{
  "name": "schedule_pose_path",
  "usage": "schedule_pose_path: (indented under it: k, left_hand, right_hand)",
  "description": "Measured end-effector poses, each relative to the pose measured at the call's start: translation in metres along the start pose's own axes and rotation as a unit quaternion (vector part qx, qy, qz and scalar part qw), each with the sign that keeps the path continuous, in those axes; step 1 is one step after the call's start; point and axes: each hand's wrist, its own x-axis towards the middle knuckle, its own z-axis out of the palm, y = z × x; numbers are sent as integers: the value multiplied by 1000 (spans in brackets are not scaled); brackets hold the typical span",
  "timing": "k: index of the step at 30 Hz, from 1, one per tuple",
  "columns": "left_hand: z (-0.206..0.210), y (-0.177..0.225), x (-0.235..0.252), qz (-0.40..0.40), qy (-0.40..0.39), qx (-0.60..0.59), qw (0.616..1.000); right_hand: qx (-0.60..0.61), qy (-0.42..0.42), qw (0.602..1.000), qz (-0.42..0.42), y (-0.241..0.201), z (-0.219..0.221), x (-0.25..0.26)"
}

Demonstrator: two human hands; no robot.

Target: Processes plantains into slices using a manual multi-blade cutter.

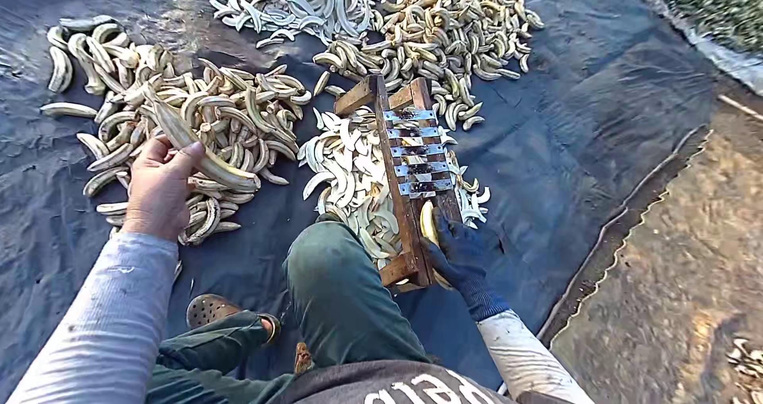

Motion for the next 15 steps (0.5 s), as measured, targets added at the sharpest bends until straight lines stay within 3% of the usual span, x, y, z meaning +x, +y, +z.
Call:
schedule_pose_path:
  k: [3,7,15]
  left_hand:
    - [34,-31,3,-39,-17,-22,999]
    - [66,-69,7,-77,-30,-50,995]
    - [89,-116,17,-140,-51,-55,987]
  right_hand:
    - [10,59,998,-25,2,16,11]
    - [-4,63,998,-9,-5,17,57]
    - [-55,11,995,81,-52,4,231]
